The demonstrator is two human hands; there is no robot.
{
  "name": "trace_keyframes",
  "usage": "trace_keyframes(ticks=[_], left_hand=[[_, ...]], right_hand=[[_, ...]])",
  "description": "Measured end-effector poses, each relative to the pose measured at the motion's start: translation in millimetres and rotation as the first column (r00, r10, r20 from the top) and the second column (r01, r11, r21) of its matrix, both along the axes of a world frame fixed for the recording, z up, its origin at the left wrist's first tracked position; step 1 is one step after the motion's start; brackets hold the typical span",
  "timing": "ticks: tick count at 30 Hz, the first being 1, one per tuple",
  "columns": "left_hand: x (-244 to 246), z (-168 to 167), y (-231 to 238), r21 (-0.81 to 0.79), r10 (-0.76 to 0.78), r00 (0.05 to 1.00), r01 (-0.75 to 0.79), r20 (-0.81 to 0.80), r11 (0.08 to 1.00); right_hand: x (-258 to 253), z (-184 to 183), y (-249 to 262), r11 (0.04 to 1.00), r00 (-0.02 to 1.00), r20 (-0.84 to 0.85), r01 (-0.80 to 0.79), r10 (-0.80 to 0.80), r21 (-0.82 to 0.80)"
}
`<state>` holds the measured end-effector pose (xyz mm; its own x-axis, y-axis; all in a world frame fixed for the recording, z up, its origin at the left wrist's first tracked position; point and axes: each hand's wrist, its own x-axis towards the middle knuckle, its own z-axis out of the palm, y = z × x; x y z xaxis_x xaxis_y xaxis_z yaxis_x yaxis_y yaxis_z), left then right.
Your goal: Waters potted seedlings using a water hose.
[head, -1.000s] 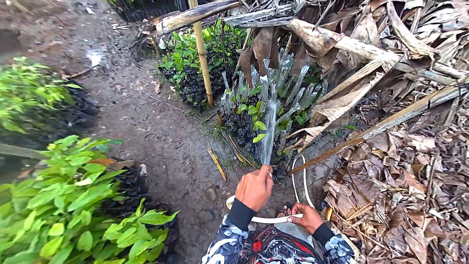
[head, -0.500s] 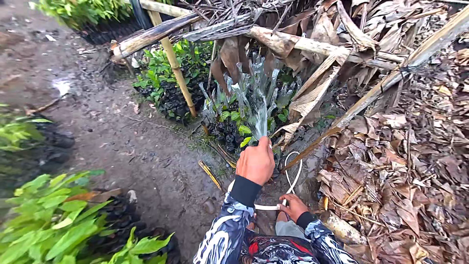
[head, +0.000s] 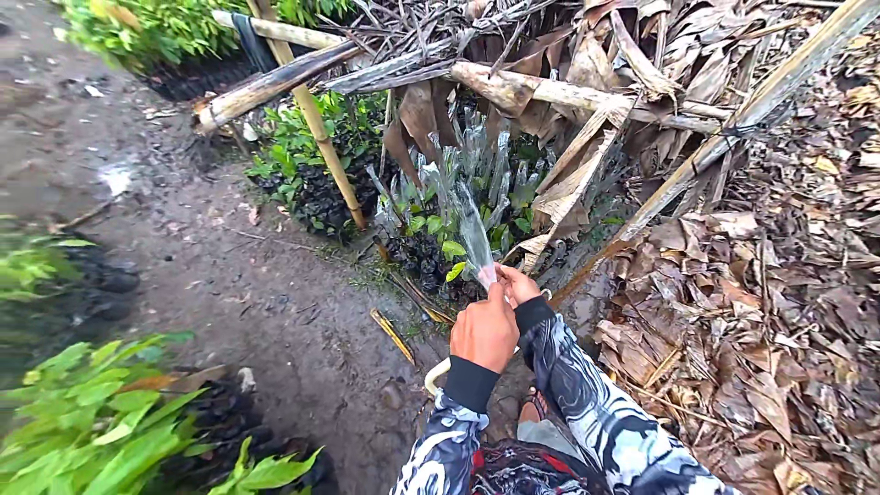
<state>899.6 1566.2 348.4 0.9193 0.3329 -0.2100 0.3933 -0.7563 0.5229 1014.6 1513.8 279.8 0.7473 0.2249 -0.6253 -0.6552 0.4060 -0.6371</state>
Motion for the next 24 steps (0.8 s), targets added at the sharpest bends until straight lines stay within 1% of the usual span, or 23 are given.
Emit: trace_keyframes(ticks=[4, 6, 8, 10, 11, 13, 14, 15, 17, 19, 21, 24], left_hand=[[-7.7, -5.4, 1.7, -0.013, 0.003, 1.000, -0.003, -0.005, 1.000], [-9.4, -7.7, 3.2, -0.019, 0.006, 1.000, -0.006, -0.010, 1.000], [-9.6, -8.9, 4.5, -0.026, 0.003, 1.000, -0.004, -0.019, 1.000], [-8.7, -9.7, 5.6, -0.027, 0.001, 1.000, -0.001, -0.028, 1.000], [-7.8, -9.7, 6.8, -0.029, 0.004, 1.000, -0.004, -0.024, 1.000], [-3.6, -7.4, 11.3, -0.038, 0.013, 1.000, -0.013, -0.013, 0.999], [-0.7, -6.3, 13.7, -0.031, 0.015, 1.000, -0.015, -0.009, 0.999], [2.5, -5.5, 15.8, -0.020, 0.015, 1.000, -0.015, -0.005, 1.000], [10.3, -2.4, 19.6, -0.007, 0.008, 1.000, -0.008, -0.015, 1.000], [18.2, 0.6, 22.0, -0.003, 0.003, 0.999, -0.003, -0.032, 1.000], [26.7, 2.8, 23.6, -0.010, 0.001, 0.999, -0.001, -0.037, 1.000], [38.9, 5.4, 24.0, -0.027, -0.003, 0.999, 0.002, -0.032, 1.000]], right_hand=[[-0.4, -1.5, 20.6, 1.000, 1.000, -0.014, 0.001, -0.001, 0.003], [-3.5, -5.9, 25.5, 0.999, 0.999, -0.022, 0.032, -0.032, -0.012], [-3.1, -11.2, 28.0, 0.996, 0.999, -0.001, 0.050, -0.050, -0.068], [-2.5, -12.8, 24.6, 0.987, 0.998, 0.050, 0.036, -0.028, -0.159], [-1.6, -15.5, 20.6, 0.986, 0.996, 0.077, 0.045, -0.032, -0.162], [3.1, -31.5, 5.5, 0.994, 0.990, 0.103, 0.099, -0.093, -0.056], [4.9, -43.7, -7.0, 0.992, 0.986, 0.112, 0.124, -0.120, -0.029], [5.4, -57.1, -24.0, 0.993, 0.986, 0.131, 0.114, -0.107, -0.043], [1.9, -80.0, -67.8, 0.987, 0.988, 0.154, 0.048, -0.025, -0.151], [-5.1, -104.8, -122.2, 0.960, 0.992, 0.130, 0.043, -0.007, -0.278], [-15.8, -125.9, -180.8, 0.911, 0.994, 0.075, 0.102, -0.079, -0.399], [-41.8, -148.3, -265.1, 0.793, 0.976, -0.011, 0.170, -0.217, -0.585]])
